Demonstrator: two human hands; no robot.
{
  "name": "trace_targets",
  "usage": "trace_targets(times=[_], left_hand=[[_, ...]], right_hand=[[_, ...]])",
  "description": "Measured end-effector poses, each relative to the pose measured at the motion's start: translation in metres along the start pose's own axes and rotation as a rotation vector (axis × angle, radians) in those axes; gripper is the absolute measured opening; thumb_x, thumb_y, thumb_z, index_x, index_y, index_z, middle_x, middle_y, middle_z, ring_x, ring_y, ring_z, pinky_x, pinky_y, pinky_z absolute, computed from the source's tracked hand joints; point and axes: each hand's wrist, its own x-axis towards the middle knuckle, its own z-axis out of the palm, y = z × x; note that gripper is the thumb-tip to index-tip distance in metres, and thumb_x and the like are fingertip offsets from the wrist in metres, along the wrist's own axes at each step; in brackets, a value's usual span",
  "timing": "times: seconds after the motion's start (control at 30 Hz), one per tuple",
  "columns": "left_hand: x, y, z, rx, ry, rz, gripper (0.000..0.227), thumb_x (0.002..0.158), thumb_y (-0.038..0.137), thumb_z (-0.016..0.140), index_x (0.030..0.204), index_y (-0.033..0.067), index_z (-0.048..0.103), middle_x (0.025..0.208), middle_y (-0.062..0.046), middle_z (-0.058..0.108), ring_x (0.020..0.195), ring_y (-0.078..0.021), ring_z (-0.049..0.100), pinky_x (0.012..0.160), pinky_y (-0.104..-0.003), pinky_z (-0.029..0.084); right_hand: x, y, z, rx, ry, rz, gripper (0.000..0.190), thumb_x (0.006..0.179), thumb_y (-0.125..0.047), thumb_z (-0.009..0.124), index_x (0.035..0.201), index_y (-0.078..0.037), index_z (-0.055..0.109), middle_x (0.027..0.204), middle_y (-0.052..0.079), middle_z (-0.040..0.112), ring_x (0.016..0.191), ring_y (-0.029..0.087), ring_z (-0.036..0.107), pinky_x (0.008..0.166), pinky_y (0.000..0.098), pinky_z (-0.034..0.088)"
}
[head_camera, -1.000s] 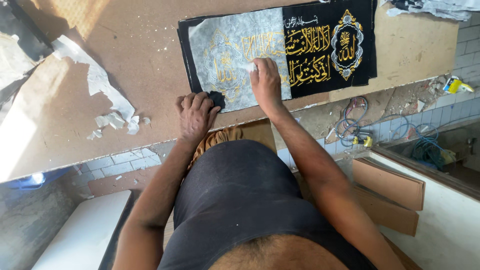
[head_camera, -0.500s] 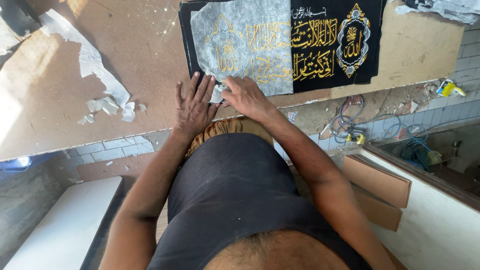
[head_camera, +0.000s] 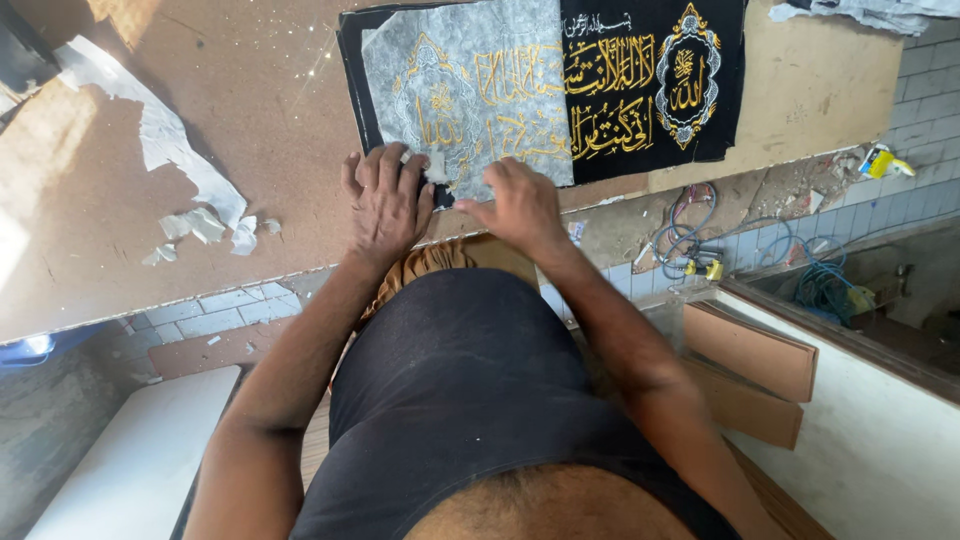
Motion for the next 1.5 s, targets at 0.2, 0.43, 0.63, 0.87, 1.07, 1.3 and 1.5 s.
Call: trace_targets(times=[0.2, 0.43, 0.63, 0.87, 1.07, 1.3, 1.5], left_hand=[[0.031, -0.007, 0.027, 0.169, 0.377, 0.272, 0.082, 0.108, 0.06, 0.047, 0.169, 0.0104, 0.025, 0.177, -0.009, 0.012, 0.163, -0.0241, 0.004, 0.128, -0.054, -0.008], [0.028, -0.009, 0.028, 0.249, 0.357, 0.253, 0.086, 0.103, 0.06, 0.051, 0.169, 0.0085, 0.027, 0.176, -0.011, 0.015, 0.162, -0.0267, 0.008, 0.125, -0.059, -0.008], [0.036, -0.002, 0.025, 0.152, 0.372, 0.223, 0.083, 0.103, 0.06, 0.055, 0.165, 0.0077, 0.036, 0.172, -0.012, 0.026, 0.159, -0.0299, 0.02, 0.126, -0.061, -0.001], [0.036, -0.004, 0.029, 0.236, 0.405, 0.232, 0.093, 0.097, 0.071, 0.057, 0.165, 0.0104, 0.038, 0.172, -0.01, 0.027, 0.158, -0.0289, 0.021, 0.124, -0.061, 0.0], [0.036, -0.006, 0.03, 0.151, 0.383, 0.235, 0.093, 0.097, 0.07, 0.057, 0.165, 0.0093, 0.038, 0.172, -0.011, 0.027, 0.158, -0.03, 0.022, 0.124, -0.062, 0.002], [0.038, -0.008, 0.031, 0.185, 0.425, 0.251, 0.084, 0.106, 0.072, 0.051, 0.163, 0.0115, 0.042, 0.169, -0.012, 0.032, 0.156, -0.0296, 0.026, 0.123, -0.063, 0.008], [0.036, -0.008, 0.025, 0.084, 0.435, 0.252, 0.087, 0.101, 0.071, 0.051, 0.163, 0.0101, 0.043, 0.168, -0.011, 0.032, 0.154, -0.0295, 0.028, 0.123, -0.063, 0.011]], right_hand=[[0.001, 0.009, 0.065, -0.274, 0.067, -0.252, 0.014, 0.103, -0.017, 0.074, 0.1, -0.006, 0.066, 0.084, 0.002, 0.061, 0.067, 0.006, 0.056, 0.048, 0.0225, 0.046], [0.002, 0.065, -0.008, -0.201, 0.301, 0.191, 0.011, 0.101, -0.015, 0.07, 0.096, -0.007, 0.064, 0.085, 0.007, 0.064, 0.07, 0.016, 0.063, 0.057, 0.0321, 0.053], [-0.004, 0.0, -0.007, -0.116, 0.339, 0.217, 0.062, 0.081, -0.045, 0.079, 0.116, 0.003, 0.058, 0.091, 0.018, 0.064, 0.082, 0.027, 0.065, 0.056, 0.0356, 0.054], [-0.02, 0.1, -0.016, -0.13, 0.355, 0.622, 0.017, 0.092, -0.013, 0.074, 0.104, -0.009, 0.062, 0.094, 0.006, 0.069, 0.083, 0.022, 0.07, 0.067, 0.0365, 0.056], [-0.032, 0.084, -0.046, 0.052, 0.478, 0.385, 0.038, 0.095, -0.023, 0.08, 0.118, -0.002, 0.059, 0.104, 0.014, 0.062, 0.081, 0.024, 0.068, 0.061, 0.0358, 0.057], [-0.036, 0.076, 0.01, -0.202, 0.468, 0.32, 0.012, 0.1, -0.015, 0.069, 0.109, -0.009, 0.064, 0.104, 0.009, 0.067, 0.09, 0.025, 0.072, 0.072, 0.0339, 0.061], [-0.044, 0.121, -0.041, -0.053, 0.678, 0.538, 0.01, 0.107, -0.016, 0.069, 0.108, -0.007, 0.064, 0.1, 0.007, 0.072, 0.088, 0.021, 0.071, 0.078, 0.0372, 0.059]])
